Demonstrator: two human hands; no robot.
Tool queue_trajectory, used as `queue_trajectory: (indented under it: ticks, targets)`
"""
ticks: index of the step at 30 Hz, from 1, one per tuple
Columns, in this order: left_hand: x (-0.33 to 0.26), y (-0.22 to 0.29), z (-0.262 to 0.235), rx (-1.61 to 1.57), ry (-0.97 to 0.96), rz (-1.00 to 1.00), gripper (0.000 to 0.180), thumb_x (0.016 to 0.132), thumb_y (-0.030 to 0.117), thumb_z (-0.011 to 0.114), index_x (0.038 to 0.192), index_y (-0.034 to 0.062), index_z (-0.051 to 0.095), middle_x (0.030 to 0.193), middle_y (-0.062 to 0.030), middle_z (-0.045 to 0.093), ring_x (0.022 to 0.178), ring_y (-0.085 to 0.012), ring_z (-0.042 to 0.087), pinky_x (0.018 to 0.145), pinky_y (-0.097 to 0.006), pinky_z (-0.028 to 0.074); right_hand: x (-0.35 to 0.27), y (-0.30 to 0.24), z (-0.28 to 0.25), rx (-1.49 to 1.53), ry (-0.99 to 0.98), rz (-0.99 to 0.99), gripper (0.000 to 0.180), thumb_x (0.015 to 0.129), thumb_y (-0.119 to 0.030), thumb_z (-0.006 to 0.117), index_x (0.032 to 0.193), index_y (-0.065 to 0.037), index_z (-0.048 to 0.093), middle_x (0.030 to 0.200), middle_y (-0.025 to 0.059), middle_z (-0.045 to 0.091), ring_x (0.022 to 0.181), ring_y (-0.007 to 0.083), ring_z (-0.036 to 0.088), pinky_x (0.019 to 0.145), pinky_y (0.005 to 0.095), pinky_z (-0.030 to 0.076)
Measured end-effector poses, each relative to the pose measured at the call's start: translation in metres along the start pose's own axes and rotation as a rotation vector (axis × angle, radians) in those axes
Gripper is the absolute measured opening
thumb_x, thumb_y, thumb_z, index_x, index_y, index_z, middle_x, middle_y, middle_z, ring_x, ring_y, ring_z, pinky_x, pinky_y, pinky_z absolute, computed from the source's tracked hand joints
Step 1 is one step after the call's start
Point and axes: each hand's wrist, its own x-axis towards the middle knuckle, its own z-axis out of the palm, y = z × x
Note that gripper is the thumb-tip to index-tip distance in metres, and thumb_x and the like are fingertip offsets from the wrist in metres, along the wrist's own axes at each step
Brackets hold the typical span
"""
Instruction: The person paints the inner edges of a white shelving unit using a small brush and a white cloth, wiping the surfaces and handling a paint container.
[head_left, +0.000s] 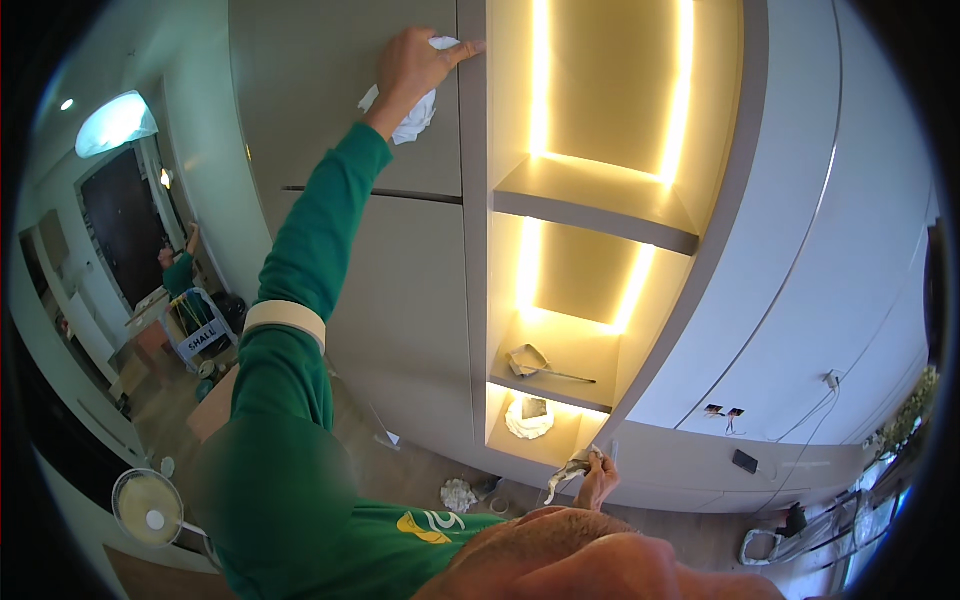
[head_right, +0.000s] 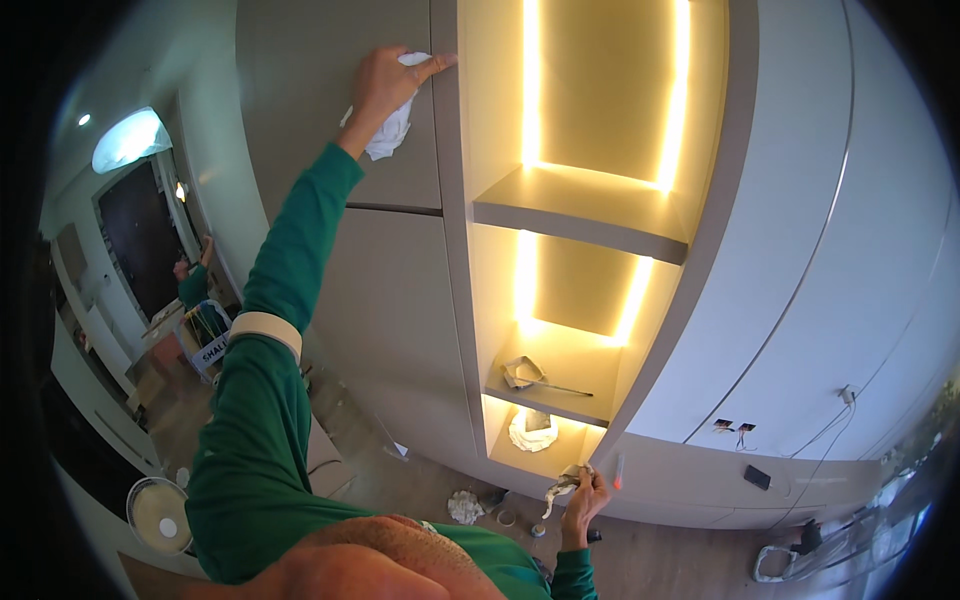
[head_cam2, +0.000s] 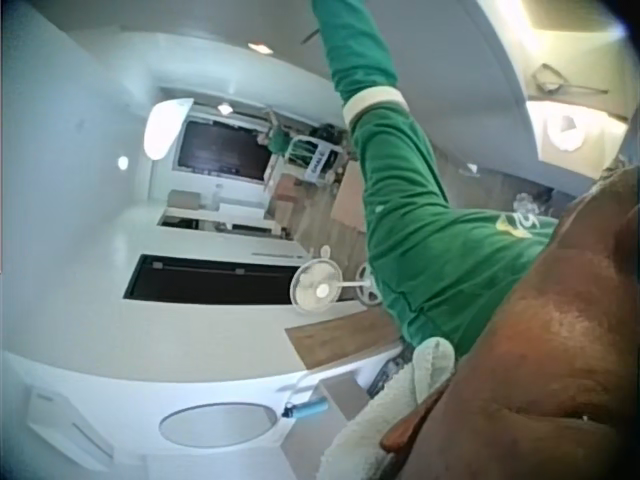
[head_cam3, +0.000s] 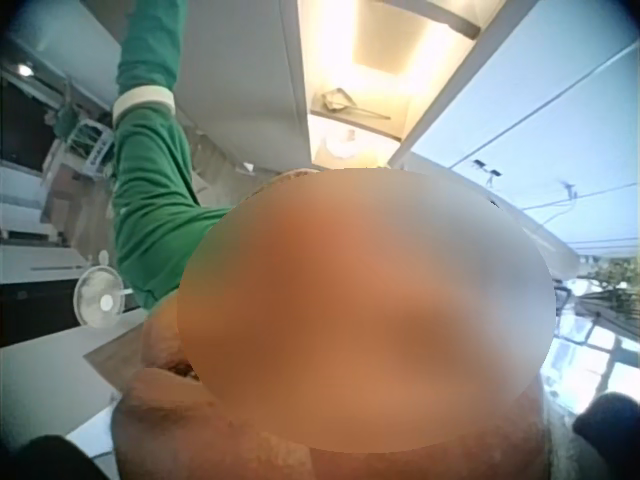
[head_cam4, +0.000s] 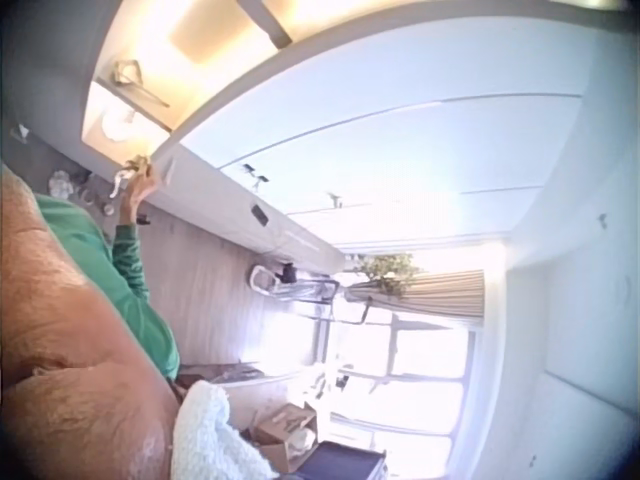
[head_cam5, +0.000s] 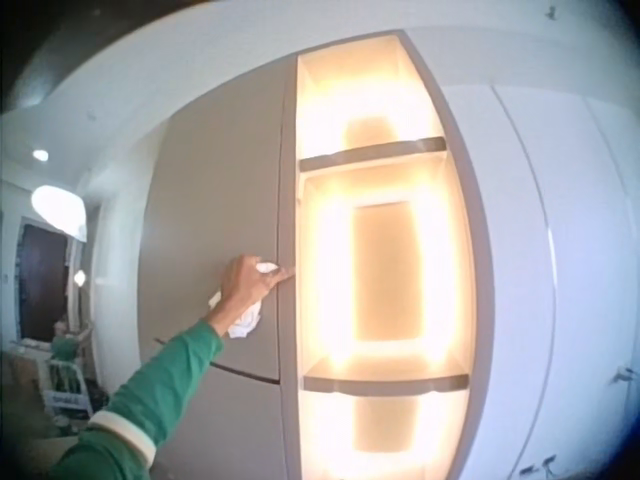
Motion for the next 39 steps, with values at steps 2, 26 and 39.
queue_trajectory:
  ticks: [2, 26, 39]
  targets:
    - [-0.005, -0.005, 0.003, -0.022, 0.01, 0.025, 0.068, 0.07, 0.065, 0.081, 0.071, -0.0014, 0.068, 0.061, -0.0112, 0.064, 0.056, -0.0243, 0.062, 0.057, -0.039, 0.05, 0.0, 0.001, 0.0, 0.005, -0.001, 0.001, 0.016, 0.093, -0.004, 0.06, 0.097, 0.008, 0.071, 0.076, 0.0044, 0.066, 0.064, 0.01, 0.056, 0.057, 0.0245, 0.044]
    - [-0.022, -0.001, 0.06, 0.069, 0.512, 0.301, 0.016, 0.087, 0.012, 0.068, 0.101, 0.0079, 0.073, 0.107, -0.0105, 0.057, 0.098, -0.0308, 0.058, 0.085, -0.045, 0.044, 0.004, 0.012, 0.002, -0.094, 0.026, 0.012, 0.017, 0.093, -0.004, 0.06, 0.097, 0.009, 0.071, 0.078, 0.0042, 0.067, 0.066, 0.0098, 0.056, 0.059, 0.025, 0.045]
    - [-0.018, -0.005, 0.054, 0.08, 0.538, 0.346, 0.014, 0.085, 0.01, 0.069, 0.098, 0.0107, 0.075, 0.097, -0.0093, 0.062, 0.08, -0.0318, 0.064, 0.067, -0.044, 0.051, 0.014, 0.017, 0.015, -0.079, -0.012, 0.022, 0.018, 0.092, -0.005, 0.061, 0.1, 0.008, 0.071, 0.078, 0.0032, 0.066, 0.068, 0.0095, 0.056, 0.061, 0.0245, 0.045]
